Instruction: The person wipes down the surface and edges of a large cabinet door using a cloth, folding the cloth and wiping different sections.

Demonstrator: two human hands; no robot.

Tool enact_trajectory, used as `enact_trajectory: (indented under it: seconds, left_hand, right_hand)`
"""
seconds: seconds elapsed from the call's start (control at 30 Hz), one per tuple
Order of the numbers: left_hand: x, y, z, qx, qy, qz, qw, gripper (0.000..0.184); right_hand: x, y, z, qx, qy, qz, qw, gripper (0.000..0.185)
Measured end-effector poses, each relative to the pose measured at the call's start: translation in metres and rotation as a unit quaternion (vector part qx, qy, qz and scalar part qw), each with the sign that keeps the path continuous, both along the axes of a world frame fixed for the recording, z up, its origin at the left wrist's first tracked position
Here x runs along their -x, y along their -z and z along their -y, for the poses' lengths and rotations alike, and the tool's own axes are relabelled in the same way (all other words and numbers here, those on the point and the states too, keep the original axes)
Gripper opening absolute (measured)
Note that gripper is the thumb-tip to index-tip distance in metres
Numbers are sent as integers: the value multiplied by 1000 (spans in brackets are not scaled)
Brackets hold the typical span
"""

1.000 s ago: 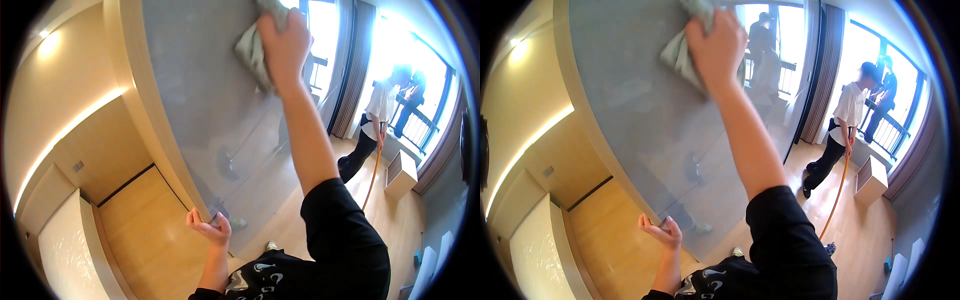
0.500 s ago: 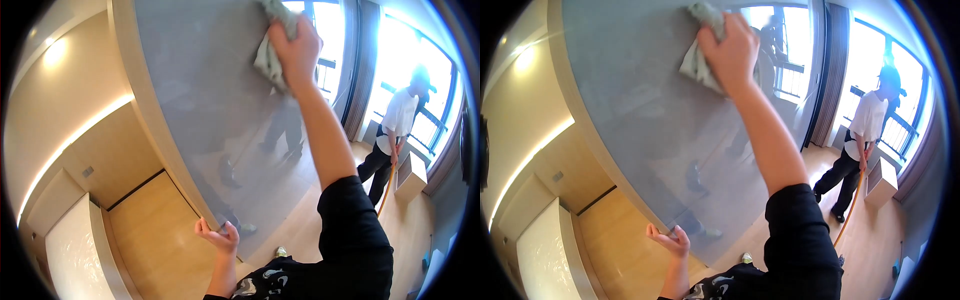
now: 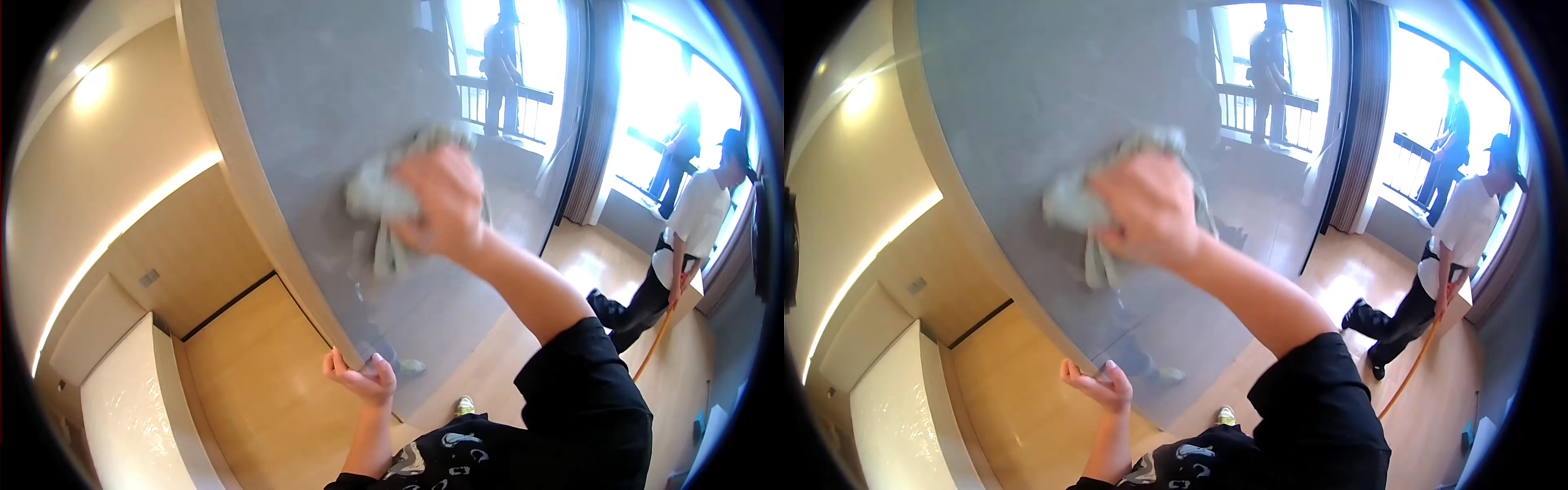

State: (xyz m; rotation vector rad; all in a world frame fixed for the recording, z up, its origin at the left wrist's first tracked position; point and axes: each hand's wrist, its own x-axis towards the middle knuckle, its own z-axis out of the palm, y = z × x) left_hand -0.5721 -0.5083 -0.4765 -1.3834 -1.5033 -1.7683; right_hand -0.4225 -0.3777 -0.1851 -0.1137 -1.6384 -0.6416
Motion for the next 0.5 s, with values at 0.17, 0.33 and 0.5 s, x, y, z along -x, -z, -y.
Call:
enact_trajectory:
  seconds: [0.17, 0.33, 0.5]
  left_hand:
    - [24, 1, -24, 10, 7, 0, 1000, 65]
    - [27, 0, -49, 16, 11, 8, 1000, 66]
    - [26, -16, -82, 17, 2, 5, 1000, 63]
  right_hand:
    - [7, -18, -50, -40, 39, -2, 998, 38]
    - [-12, -121, -118, 163, 106, -231, 953, 43]
    - [-32, -198, -180, 197, 108, -318, 921, 40]
